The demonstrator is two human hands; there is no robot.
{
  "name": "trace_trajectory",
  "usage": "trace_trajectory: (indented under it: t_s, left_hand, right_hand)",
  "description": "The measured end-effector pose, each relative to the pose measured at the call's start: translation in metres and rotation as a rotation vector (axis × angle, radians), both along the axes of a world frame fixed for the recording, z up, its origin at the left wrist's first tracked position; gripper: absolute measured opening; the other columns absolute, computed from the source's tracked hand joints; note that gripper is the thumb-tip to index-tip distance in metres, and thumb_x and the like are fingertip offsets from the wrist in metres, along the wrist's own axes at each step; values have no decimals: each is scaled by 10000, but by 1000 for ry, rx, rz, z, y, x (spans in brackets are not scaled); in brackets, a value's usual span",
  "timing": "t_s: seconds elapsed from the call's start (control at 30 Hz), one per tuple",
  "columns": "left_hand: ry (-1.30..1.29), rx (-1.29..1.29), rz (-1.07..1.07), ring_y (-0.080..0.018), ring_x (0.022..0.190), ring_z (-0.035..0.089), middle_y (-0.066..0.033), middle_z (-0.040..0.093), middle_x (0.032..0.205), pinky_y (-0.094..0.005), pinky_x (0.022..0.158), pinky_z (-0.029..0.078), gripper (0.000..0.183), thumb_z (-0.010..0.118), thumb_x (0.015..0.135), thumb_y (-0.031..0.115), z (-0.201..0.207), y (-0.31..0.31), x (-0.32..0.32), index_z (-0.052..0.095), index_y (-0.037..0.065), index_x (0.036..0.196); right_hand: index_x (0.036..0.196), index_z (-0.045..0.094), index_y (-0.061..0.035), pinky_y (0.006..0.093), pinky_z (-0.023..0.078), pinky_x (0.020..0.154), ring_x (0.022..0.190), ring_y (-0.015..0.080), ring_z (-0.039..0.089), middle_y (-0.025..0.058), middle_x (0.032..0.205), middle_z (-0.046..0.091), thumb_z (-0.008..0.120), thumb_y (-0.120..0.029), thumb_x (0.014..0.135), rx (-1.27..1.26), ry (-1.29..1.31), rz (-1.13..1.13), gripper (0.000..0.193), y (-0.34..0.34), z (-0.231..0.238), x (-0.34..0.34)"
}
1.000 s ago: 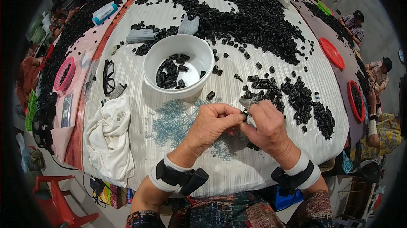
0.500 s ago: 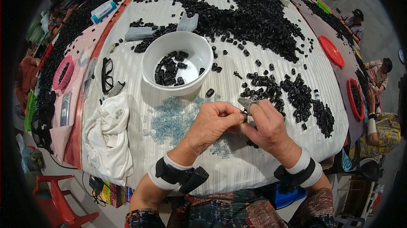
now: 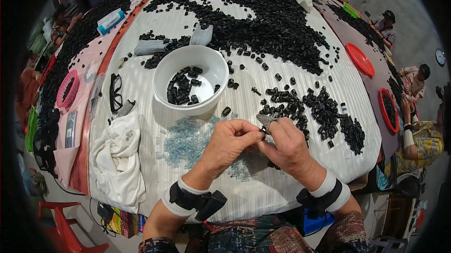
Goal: The recorder sorts and assembles small black rubber or plastic shoe components on a table covered in a white cloth.
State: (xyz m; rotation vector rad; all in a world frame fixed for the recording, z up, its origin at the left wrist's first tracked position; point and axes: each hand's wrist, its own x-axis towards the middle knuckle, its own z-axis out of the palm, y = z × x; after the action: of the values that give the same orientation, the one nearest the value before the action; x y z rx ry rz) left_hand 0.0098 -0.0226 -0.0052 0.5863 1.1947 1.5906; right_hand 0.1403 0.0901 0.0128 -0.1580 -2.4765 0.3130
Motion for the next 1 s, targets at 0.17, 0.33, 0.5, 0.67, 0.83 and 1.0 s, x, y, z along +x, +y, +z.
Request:
trace_trajectory:
  t_s: [0.17, 0.33, 0.5, 0.67, 0.83, 1.0]
  left_hand:
    - [34, -7, -16, -74, 668, 575, -47, 655, 765, -200, 607, 466, 125, 675, 840, 106, -2, -1, -2, 674, -17, 862]
    - [-29, -15, -6, -84, 671, 588, -53, 655, 766, -206, 615, 484, 138, 678, 840, 106, -6, -1, -4, 671, -28, 869]
    - [-42, 7, -2, -95, 679, 601, -61, 655, 775, -209, 623, 500, 138, 673, 846, 99, 0, 1, -2, 666, -33, 882]
    - [-25, 18, 13, -99, 701, 612, -69, 660, 799, -207, 639, 507, 149, 669, 850, 93, 0, 2, -2, 656, -42, 911]
    - [-25, 27, 22, -101, 694, 613, -69, 659, 797, -213, 648, 517, 140, 665, 849, 83, 0, 0, 0, 656, -43, 909]
    - [7, 17, 28, -100, 676, 612, -69, 657, 775, -213, 632, 517, 120, 667, 843, 75, -2, 0, -1, 663, -40, 880]
  right_hand:
    - [832, 534, 2, 341, 463, 541, 645, 251, 524, 103, 705, 467, 729, -63, 644, 3, -35, 7, 278, 0, -2, 0]
    - [809, 523, -6, 340, 457, 531, 638, 251, 524, 101, 694, 466, 731, -71, 652, 14, -1, 9, 268, -3, -10, -3]
    - [806, 519, -4, 344, 460, 529, 623, 253, 522, 103, 684, 462, 735, -71, 643, 13, 5, -6, 278, 2, -3, -4]
    - [815, 516, 0, 341, 465, 533, 620, 255, 521, 103, 683, 460, 738, -64, 635, -27, 57, -20, 293, 0, -3, -5]
    - [814, 513, -2, 344, 462, 531, 619, 256, 517, 102, 684, 454, 735, -56, 638, -35, 51, -36, 288, -3, -4, -4]
    - [797, 511, -13, 348, 458, 530, 613, 257, 512, 101, 681, 453, 732, -50, 642, -28, 27, -32, 272, -3, -7, -2]
